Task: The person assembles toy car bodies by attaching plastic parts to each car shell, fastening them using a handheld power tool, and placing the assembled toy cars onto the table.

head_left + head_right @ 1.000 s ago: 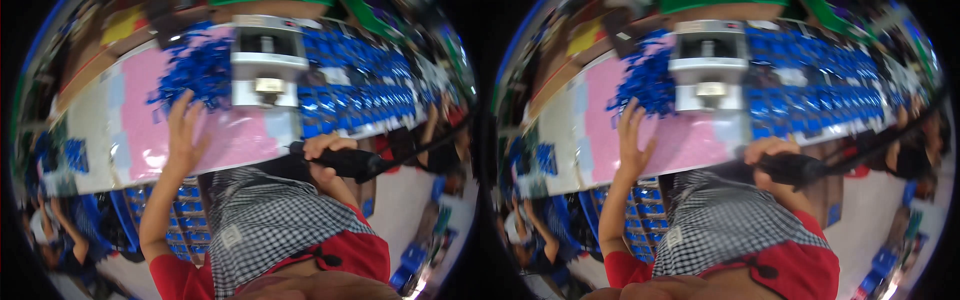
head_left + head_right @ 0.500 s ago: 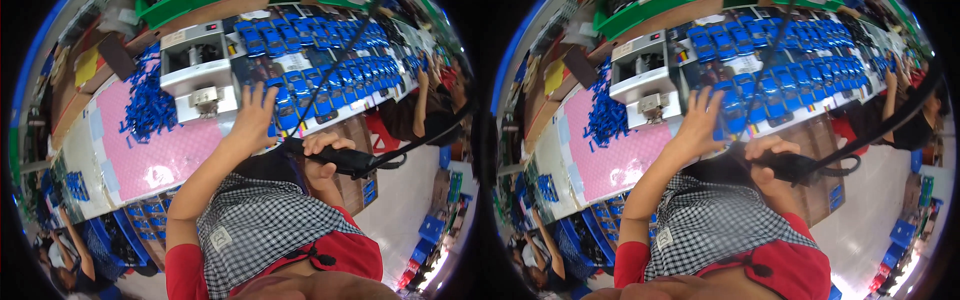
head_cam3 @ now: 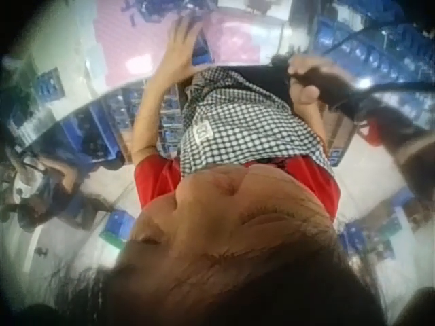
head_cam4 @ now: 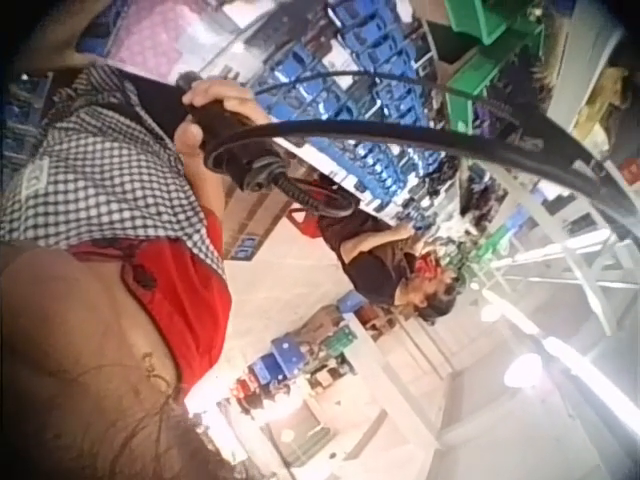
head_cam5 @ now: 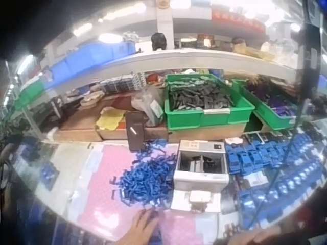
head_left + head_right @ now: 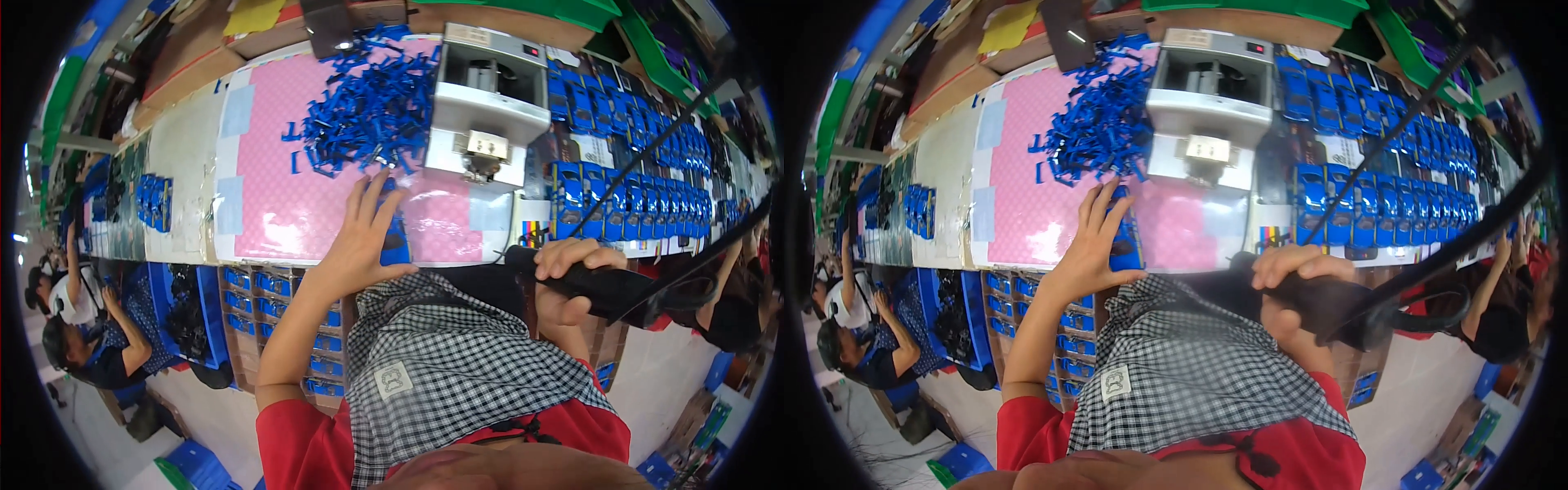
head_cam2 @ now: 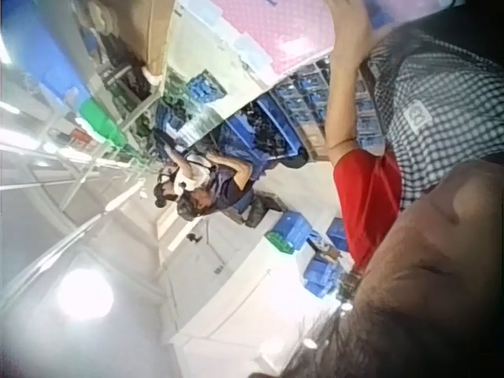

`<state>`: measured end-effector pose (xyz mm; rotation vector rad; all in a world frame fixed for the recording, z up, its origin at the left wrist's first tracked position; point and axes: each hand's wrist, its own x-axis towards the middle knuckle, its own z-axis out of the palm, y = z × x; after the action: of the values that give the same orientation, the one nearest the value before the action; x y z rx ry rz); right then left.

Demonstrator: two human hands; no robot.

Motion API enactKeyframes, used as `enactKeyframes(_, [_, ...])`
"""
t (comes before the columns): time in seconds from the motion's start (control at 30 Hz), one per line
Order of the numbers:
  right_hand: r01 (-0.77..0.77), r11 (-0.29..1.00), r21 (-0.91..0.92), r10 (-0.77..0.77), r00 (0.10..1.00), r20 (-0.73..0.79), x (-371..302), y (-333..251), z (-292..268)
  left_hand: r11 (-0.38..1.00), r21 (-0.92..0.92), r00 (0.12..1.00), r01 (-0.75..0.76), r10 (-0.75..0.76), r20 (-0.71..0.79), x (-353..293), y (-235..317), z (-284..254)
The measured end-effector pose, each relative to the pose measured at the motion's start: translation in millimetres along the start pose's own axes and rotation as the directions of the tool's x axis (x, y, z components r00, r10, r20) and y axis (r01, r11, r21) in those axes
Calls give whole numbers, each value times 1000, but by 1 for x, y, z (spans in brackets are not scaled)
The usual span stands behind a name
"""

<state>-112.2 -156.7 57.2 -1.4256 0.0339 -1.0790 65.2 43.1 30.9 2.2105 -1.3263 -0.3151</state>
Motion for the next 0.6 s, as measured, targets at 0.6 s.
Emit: enactKeyframes(0.6, [-33,997,64,28,996,84,-7,41,23,727,-329,756,602,-652,-58,-6,-71,-44])
